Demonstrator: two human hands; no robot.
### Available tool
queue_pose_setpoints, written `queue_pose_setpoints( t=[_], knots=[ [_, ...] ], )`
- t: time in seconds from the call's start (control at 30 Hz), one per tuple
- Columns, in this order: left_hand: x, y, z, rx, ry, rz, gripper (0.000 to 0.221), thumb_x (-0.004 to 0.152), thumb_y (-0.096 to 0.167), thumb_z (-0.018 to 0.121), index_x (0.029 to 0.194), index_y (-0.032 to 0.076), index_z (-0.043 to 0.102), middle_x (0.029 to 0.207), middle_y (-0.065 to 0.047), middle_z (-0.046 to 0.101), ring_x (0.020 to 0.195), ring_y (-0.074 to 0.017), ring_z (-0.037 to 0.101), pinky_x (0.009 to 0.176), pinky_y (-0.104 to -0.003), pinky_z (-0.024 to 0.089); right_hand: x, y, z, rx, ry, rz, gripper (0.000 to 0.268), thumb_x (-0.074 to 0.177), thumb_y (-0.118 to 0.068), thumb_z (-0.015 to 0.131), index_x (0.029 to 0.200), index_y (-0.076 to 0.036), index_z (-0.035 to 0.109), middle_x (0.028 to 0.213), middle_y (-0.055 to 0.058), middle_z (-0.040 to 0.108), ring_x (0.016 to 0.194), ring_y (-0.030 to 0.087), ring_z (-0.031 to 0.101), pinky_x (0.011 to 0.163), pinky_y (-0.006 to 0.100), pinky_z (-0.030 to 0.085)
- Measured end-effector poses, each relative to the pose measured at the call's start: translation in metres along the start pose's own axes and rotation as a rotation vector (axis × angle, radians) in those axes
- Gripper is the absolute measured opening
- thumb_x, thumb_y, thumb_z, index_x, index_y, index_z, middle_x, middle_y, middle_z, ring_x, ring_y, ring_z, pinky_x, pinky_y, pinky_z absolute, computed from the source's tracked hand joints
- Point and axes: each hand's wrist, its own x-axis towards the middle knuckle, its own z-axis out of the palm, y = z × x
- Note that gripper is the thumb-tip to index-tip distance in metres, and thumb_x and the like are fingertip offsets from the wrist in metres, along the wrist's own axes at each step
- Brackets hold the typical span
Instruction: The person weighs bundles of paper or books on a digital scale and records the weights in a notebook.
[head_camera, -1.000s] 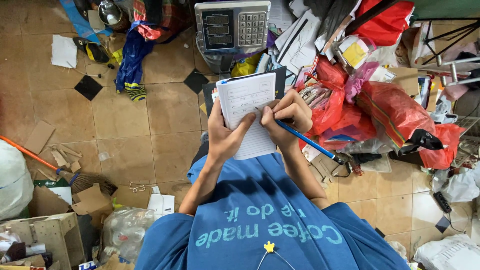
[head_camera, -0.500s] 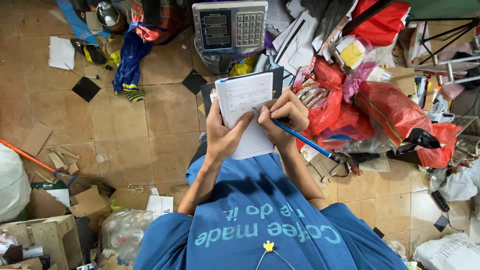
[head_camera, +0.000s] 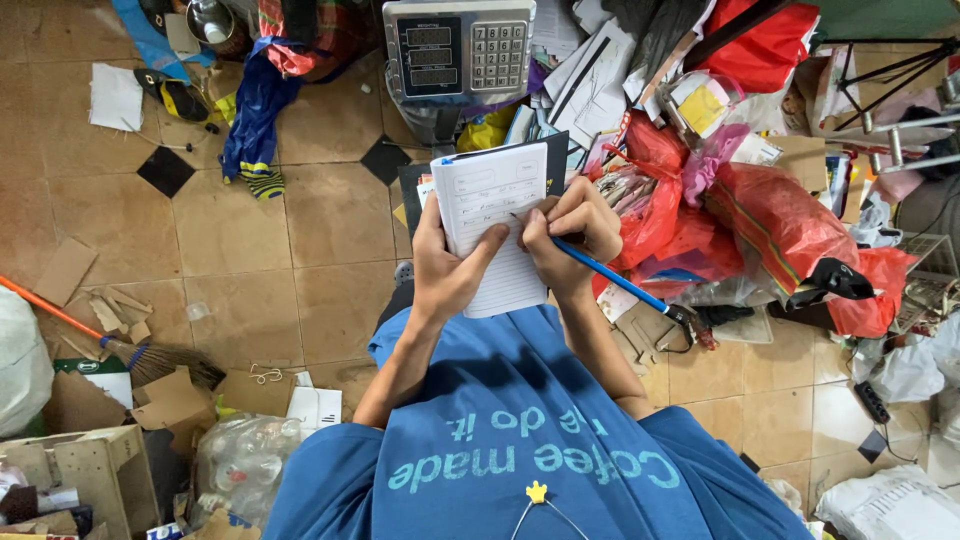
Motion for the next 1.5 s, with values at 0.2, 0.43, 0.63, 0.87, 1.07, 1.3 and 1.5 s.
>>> queue_pose_setpoints(
  t=[0.2,0.43,0.63,0.87,1.07,1.3,1.5],
  knots=[
    [0.004,0.005,0.002,-0.011,0.0,-0.042,0.045,0.092,-0.002,0.077,0.129,-0.002,0.052,0.117,-0.011,0.068,0.107,-0.016,0.069,0.092,-0.029,0.059,0.0,0.005,0.0,0.188,0.044,0.141,0.033,0.086,0.017,0.065,0.073,-0.004,0.043,0.075,0.006,0.05,0.06,0.01,0.055,0.053,0.025,0.044],
    [0.005,0.005,0.003,-0.026,-0.002,-0.048,0.046,0.093,-0.004,0.077,0.131,-0.003,0.051,0.118,-0.011,0.068,0.109,-0.0156,0.067,0.094,-0.029,0.058,0.007,-0.002,0.001,0.08,0.034,0.078,0.034,0.082,0.018,0.066,0.073,-0.004,0.042,0.072,0.007,0.051,0.06,0.012,0.055,0.056,0.027,0.043],
    [0.006,0.002,0.009,-0.057,0.012,-0.064,0.048,0.092,-0.004,0.077,0.133,-0.003,0.051,0.12,-0.011,0.068,0.111,-0.0153,0.067,0.096,-0.029,0.057,0.006,0.004,-0.004,0.019,0.028,0.082,0.036,0.08,0.019,0.066,0.072,-0.005,0.04,0.07,0.007,0.049,0.062,0.014,0.049,0.057,0.027,0.042],
    [0.008,-0.003,0.014,-0.059,0.005,-0.08,0.047,0.092,-0.004,0.077,0.131,-0.003,0.051,0.117,-0.01,0.068,0.107,-0.015,0.067,0.093,-0.029,0.057,0.002,0.01,-0.009,0.193,0.04,0.167,0.035,0.087,0.017,0.062,0.073,-0.004,0.038,0.075,0.006,0.045,0.059,0.012,0.048,0.053,0.027,0.044],
    [0.019,-0.003,0.017,-0.044,-0.018,-0.052,0.053,0.088,0.0,0.082,0.13,-0.001,0.049,0.117,-0.01,0.068,0.108,-0.0159,0.068,0.094,-0.029,0.058,0.005,0.012,-0.009,0.465,0.1,0.27,0.033,0.093,0.013,0.058,0.076,-0.004,0.036,0.084,0.006,0.043,0.058,0.01,0.048,0.051,0.027,0.048],
    [0.038,-0.012,0.01,0.043,-0.014,0.022,0.067,0.081,-0.001,0.088,0.134,0.0,0.046,0.122,-0.012,0.066,0.113,-0.0195,0.068,0.098,-0.033,0.058,0.015,0.025,0.0,0.431,0.109,0.23,0.029,0.095,0.012,0.058,0.079,-0.002,0.038,0.087,0.009,0.049,0.061,0.012,0.053,0.055,0.029,0.054],
    [0.045,-0.02,0.006,-0.068,0.001,0.008,0.061,0.087,0.0,0.085,0.133,0.001,0.045,0.121,-0.012,0.067,0.113,-0.02,0.069,0.097,-0.033,0.06,0.017,0.04,-0.01,0.221,-0.029,0.108,0.033,0.09,0.011,0.073,0.079,-0.005,0.046,0.09,0.012,0.06,0.069,0.013,0.06,0.063,0.027,0.052]
  ],
)
